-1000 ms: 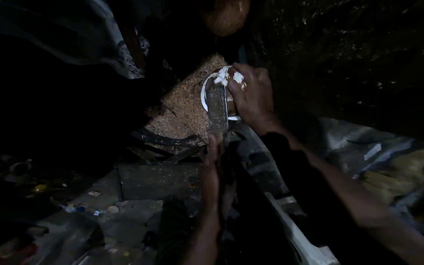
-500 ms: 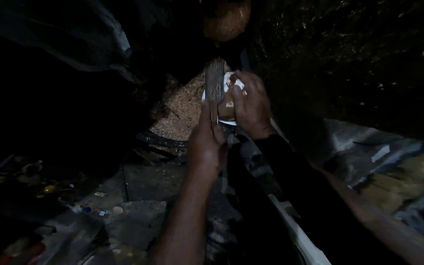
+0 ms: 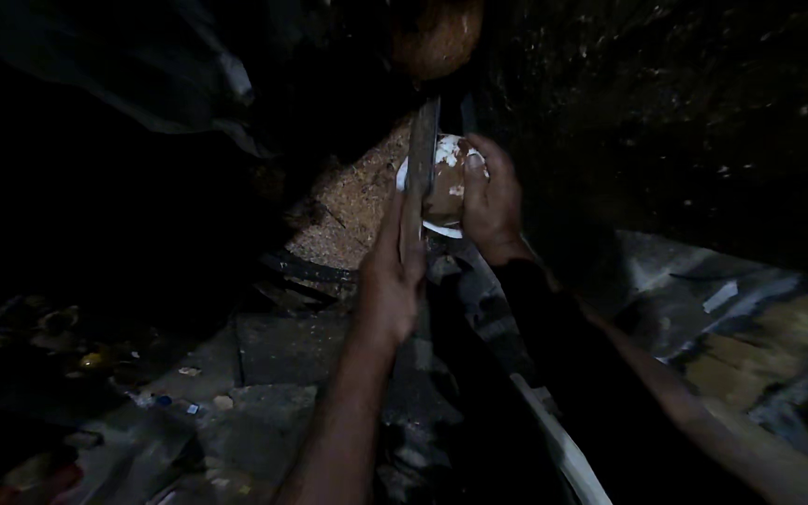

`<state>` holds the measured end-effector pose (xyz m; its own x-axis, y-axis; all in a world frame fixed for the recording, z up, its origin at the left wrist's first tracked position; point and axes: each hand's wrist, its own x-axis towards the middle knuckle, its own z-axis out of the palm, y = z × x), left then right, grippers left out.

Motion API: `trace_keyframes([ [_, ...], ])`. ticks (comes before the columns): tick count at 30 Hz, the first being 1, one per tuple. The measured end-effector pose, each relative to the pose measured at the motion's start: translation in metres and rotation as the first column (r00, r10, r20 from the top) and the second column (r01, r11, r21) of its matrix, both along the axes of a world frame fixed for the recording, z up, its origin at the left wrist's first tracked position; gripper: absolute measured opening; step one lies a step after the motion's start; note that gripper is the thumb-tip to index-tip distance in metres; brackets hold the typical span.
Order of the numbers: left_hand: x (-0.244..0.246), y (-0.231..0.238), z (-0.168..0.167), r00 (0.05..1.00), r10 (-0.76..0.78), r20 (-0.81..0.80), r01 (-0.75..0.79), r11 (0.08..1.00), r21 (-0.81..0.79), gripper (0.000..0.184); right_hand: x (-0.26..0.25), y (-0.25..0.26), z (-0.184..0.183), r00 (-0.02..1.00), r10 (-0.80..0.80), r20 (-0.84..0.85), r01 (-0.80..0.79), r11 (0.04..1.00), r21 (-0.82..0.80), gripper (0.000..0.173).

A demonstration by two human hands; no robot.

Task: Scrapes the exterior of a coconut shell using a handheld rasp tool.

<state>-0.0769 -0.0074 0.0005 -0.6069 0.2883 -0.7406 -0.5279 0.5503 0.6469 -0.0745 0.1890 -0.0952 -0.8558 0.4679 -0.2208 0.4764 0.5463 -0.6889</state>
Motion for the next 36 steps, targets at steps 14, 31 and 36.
trace_keyframes([
  [14, 0.039, -0.004, -0.042, 0.888, 0.370, 0.272, -0.407, 0.909, 0.093, 0.066, 0.000, 0.035, 0.024, 0.823, 0.531, 0.199, -0.504, 0.846, -0.172, 0.158],
  [31, 0.011, -0.005, 0.012, 1.000, -0.021, -0.003, 0.020, 0.970, -0.243, 0.064, -0.006, -0.013, 0.034, 0.891, 0.363, 0.275, -0.336, 0.931, -0.141, 0.160],
  [36, 0.035, -0.005, 0.007, 0.992, 0.003, -0.126, -0.032, 0.973, -0.230, 0.065, -0.006, -0.021, 0.058, 0.877, 0.334, 0.346, -0.313, 0.942, -0.119, 0.150],
])
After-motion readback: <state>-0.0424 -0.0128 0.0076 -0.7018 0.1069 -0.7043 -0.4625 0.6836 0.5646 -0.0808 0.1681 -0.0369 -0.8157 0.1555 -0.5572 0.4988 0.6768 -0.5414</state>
